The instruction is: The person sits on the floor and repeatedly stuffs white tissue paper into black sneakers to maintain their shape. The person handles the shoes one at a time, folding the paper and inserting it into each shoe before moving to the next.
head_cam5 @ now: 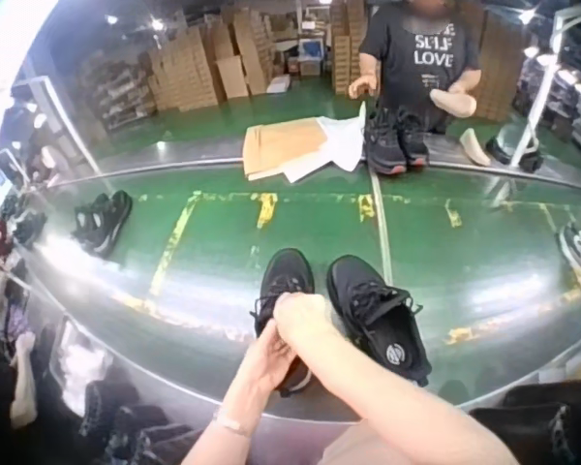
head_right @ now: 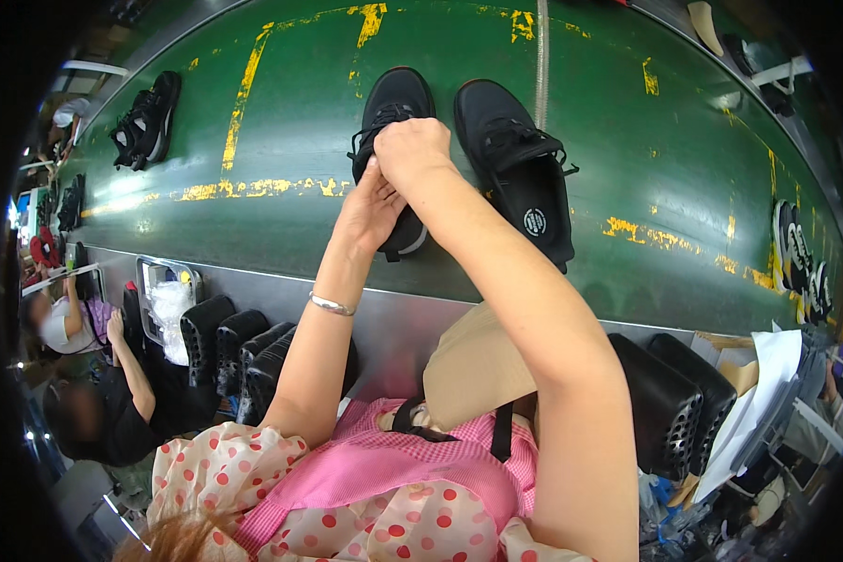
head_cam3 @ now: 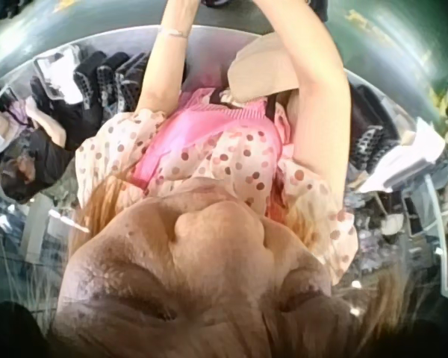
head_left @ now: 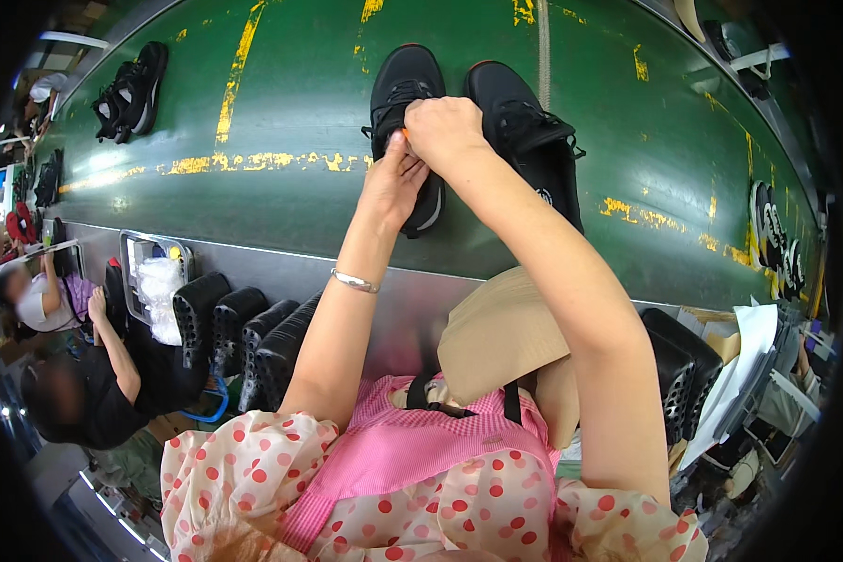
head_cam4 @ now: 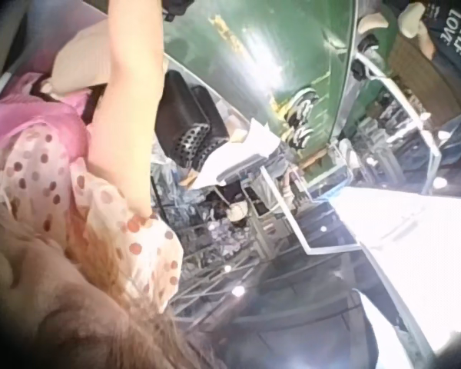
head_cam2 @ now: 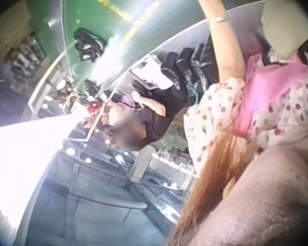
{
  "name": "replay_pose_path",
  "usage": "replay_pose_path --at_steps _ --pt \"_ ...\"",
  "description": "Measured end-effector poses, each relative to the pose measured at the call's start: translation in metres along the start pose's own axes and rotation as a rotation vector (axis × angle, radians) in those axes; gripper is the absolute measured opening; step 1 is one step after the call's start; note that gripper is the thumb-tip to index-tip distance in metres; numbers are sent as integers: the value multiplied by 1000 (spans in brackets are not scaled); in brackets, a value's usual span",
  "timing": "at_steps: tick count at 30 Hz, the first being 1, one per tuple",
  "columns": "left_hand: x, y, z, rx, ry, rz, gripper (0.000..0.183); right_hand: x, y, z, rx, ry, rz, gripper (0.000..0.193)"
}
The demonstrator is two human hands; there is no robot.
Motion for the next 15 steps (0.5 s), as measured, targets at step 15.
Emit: replay_pose_path --at_steps 15 --pt "4 -16 6 -30 179 122 36 67 -7 16 180 -247 -618 6"
Point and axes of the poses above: each hand's wrist, its own y-axis towards the middle knuckle, its own z-axis out of the palm, x = y × z, the point moved 7 cm from there along y, towards the middle knuckle, and after that the axes turned 10 degrees about y, right-handed, at the moved point
